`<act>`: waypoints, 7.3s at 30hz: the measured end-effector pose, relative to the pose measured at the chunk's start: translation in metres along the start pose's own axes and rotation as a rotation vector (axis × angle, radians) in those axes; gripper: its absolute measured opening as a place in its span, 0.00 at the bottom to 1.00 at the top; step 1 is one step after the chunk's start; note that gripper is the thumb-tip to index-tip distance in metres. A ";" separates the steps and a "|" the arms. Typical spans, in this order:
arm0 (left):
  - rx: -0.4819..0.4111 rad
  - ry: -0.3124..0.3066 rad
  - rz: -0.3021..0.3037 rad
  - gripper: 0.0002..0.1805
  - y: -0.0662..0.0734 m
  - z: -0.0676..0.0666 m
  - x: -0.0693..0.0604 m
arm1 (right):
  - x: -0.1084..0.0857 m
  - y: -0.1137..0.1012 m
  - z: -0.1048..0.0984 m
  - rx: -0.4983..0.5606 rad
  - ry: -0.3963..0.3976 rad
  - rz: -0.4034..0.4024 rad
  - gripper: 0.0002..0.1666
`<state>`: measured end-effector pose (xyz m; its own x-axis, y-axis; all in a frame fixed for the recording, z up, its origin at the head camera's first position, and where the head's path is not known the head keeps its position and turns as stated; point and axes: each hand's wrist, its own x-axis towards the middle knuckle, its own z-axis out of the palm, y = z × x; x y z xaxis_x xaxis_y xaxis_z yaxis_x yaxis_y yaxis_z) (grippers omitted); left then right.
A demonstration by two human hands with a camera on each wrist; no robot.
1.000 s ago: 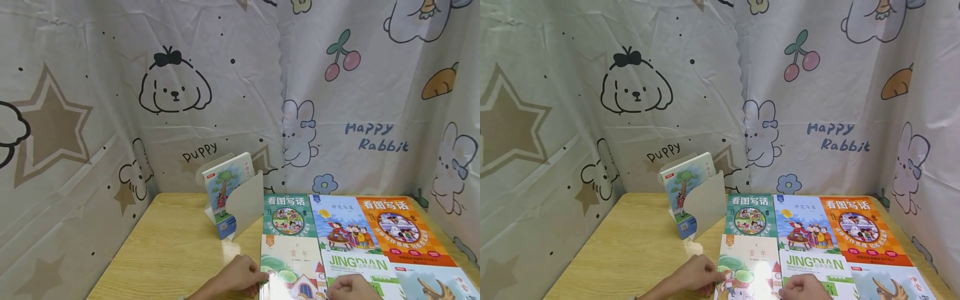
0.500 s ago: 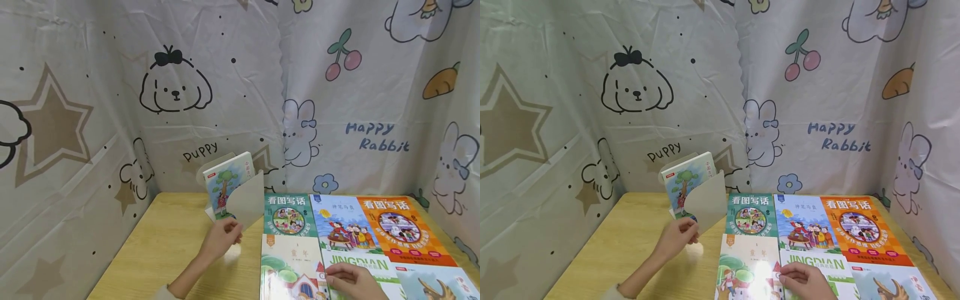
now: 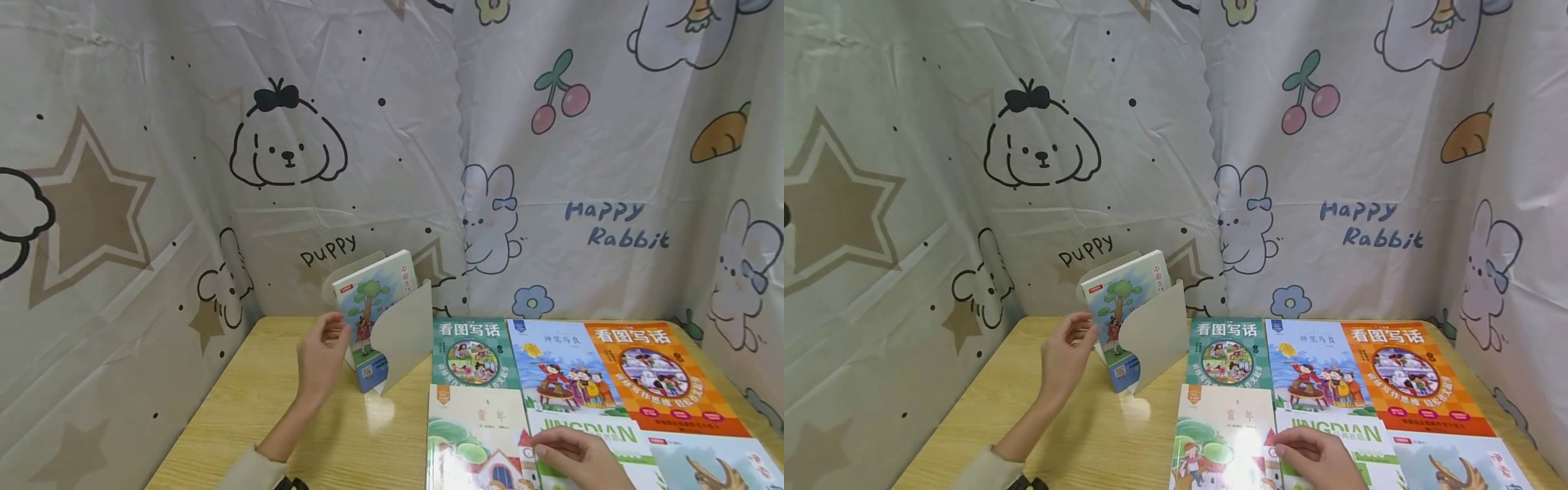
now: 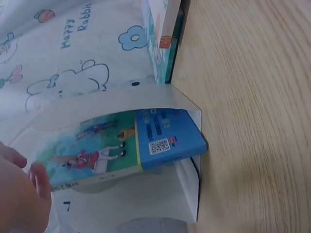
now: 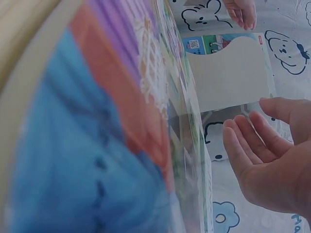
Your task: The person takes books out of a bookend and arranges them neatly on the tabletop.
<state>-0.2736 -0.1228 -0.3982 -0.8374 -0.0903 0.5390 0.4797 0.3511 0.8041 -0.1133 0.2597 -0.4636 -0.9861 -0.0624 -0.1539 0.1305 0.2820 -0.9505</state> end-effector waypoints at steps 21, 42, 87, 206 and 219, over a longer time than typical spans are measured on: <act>0.024 -0.077 -0.113 0.17 -0.031 0.016 0.010 | 0.005 -0.006 0.007 0.018 -0.019 0.018 0.23; -0.090 -0.053 -0.075 0.14 -0.037 0.013 0.000 | 0.006 -0.014 0.015 0.129 -0.026 -0.008 0.24; -0.267 0.249 0.355 0.17 0.091 -0.040 0.006 | 0.008 -0.031 0.015 0.086 0.069 -0.092 0.24; -0.211 -0.567 -0.562 0.21 0.010 -0.062 -0.062 | 0.045 -0.041 0.121 0.106 -0.399 0.021 0.09; -0.146 -0.585 -0.604 0.18 -0.010 -0.060 -0.071 | 0.049 -0.028 0.128 -0.007 -0.378 0.044 0.10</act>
<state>-0.2032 -0.1758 -0.4292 -0.9415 0.2869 -0.1768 -0.0975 0.2703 0.9578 -0.1520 0.1264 -0.4787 -0.8720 -0.3985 -0.2842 0.1694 0.2990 -0.9391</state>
